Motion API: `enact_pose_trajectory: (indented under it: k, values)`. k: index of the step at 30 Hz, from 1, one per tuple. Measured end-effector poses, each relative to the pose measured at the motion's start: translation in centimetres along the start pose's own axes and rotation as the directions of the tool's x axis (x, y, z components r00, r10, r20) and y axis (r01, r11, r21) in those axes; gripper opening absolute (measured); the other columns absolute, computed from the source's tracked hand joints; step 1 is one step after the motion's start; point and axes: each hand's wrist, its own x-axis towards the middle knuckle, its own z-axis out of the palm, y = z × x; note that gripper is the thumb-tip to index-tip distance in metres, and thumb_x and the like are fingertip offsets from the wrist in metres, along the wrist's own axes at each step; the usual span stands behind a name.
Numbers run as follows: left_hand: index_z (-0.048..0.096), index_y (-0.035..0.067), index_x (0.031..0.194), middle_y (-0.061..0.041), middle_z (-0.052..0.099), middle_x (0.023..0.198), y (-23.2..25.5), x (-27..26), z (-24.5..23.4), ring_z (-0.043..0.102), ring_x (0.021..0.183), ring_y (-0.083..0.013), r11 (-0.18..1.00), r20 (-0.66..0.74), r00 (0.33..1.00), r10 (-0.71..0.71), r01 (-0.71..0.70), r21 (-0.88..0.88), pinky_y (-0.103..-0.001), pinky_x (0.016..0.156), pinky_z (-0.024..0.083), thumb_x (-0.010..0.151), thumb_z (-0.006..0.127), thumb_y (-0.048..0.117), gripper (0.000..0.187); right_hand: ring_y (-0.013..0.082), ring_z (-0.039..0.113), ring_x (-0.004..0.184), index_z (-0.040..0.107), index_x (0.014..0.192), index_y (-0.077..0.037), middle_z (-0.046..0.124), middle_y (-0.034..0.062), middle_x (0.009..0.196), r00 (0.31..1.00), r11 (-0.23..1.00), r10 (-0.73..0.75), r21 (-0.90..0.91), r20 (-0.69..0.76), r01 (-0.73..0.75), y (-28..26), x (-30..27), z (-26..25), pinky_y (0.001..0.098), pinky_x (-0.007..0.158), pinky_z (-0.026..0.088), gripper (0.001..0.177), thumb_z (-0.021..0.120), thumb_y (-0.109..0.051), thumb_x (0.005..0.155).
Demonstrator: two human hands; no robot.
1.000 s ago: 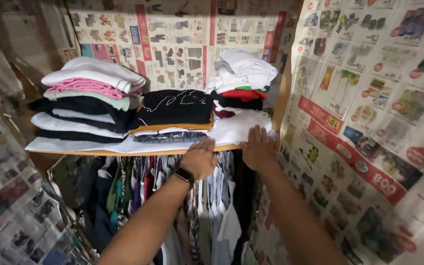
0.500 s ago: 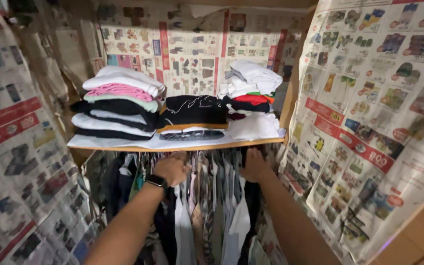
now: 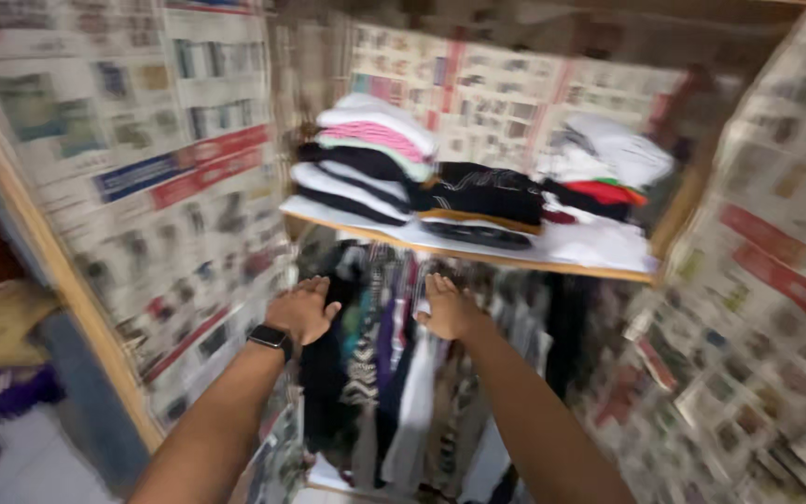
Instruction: The person sorts through a bin of clothing, taking out a white shirt and a black shirt, folding them by hand, and placing each one onto a shelf inside a closet.
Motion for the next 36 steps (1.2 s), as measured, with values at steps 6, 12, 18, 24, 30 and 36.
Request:
enact_pose_trajectory:
  k: [6,12,18,24,30,36]
  values:
    - [0.043,0.011,0.152,-0.014,0.052,0.153,-4.9,-9.5,-4.4,0.055,0.136,-0.0339,0.946,0.076,0.944,-0.322,0.324,-0.004,-0.050,0.110,0.047,0.100,0.042,0.052,0.066,0.0271,0.010,0.159,0.011,0.163,-0.007,0.008,0.0106,0.173,0.956,0.957,-0.288,0.044,0.051,0.286,-11.4,2.7,-0.4,0.0600,0.123,0.020,0.094,0.060,-0.051,0.095]
    - [0.043,0.010,0.151,-0.021,0.054,0.145,-7.5,-21.5,-5.4,0.057,0.128,-0.0402,0.912,-0.160,0.900,-0.405,0.411,0.003,-0.050,0.105,0.047,0.100,0.047,0.052,0.067,0.0362,0.037,0.144,0.030,0.154,-0.007,0.037,0.0198,0.156,0.775,0.772,-0.629,0.165,0.054,0.614,-22.4,0.7,0.6,0.0531,0.114,0.037,0.082,0.067,-0.048,0.093]
    - [0.047,0.013,0.146,-0.015,0.056,0.144,-6.5,-36.3,-7.5,0.060,0.124,-0.0379,0.695,-0.074,0.693,-0.717,0.719,0.003,-0.051,0.098,0.051,0.096,0.053,0.051,0.063,0.0400,0.064,0.117,0.052,0.136,-0.007,0.069,0.0214,0.122,0.430,0.387,-0.901,0.333,-0.063,0.860,-33.6,-4.4,4.4,0.0462,0.098,0.051,0.069,0.078,-0.043,0.083]
    - [0.056,0.017,0.139,-0.014,0.065,0.129,-6.4,-51.1,-9.2,0.066,0.112,-0.0373,0.435,-0.112,0.444,-0.889,0.895,0.097,-0.051,0.092,0.055,0.091,0.060,0.044,0.055,0.0404,0.066,0.110,0.052,0.136,-0.009,0.069,0.0208,0.118,0.184,0.151,-0.981,0.358,-0.062,0.922,-44.7,-8.8,7.8,0.0482,0.093,0.053,0.065,0.077,-0.039,0.084]
    - [0.065,0.016,0.125,-0.014,0.071,0.120,-7.4,-65.0,-9.3,0.069,0.109,-0.0350,0.227,-0.196,0.242,-0.950,0.969,0.098,-0.050,0.089,0.058,0.085,0.063,0.032,0.043,0.0376,0.067,0.111,0.053,0.135,-0.011,0.071,0.0161,0.120,0.039,0.035,-0.999,0.319,-0.006,0.947,-54.0,-14.9,8.6,0.0475,0.093,0.054,0.059,0.074,-0.038,0.086]
    - [0.062,0.014,0.127,-0.016,0.070,0.115,-11.6,-72.6,-9.1,0.068,0.108,-0.0379,0.143,-0.142,0.145,-0.979,0.989,0.021,-0.051,0.090,0.056,0.088,0.064,0.036,0.045,0.0343,0.066,0.115,0.049,0.141,-0.015,0.069,0.0120,0.126,0.027,0.060,-0.993,0.291,0.118,0.955,-62.3,-18.5,8.7,0.0467,0.095,0.053,0.060,0.070,-0.037,0.089]
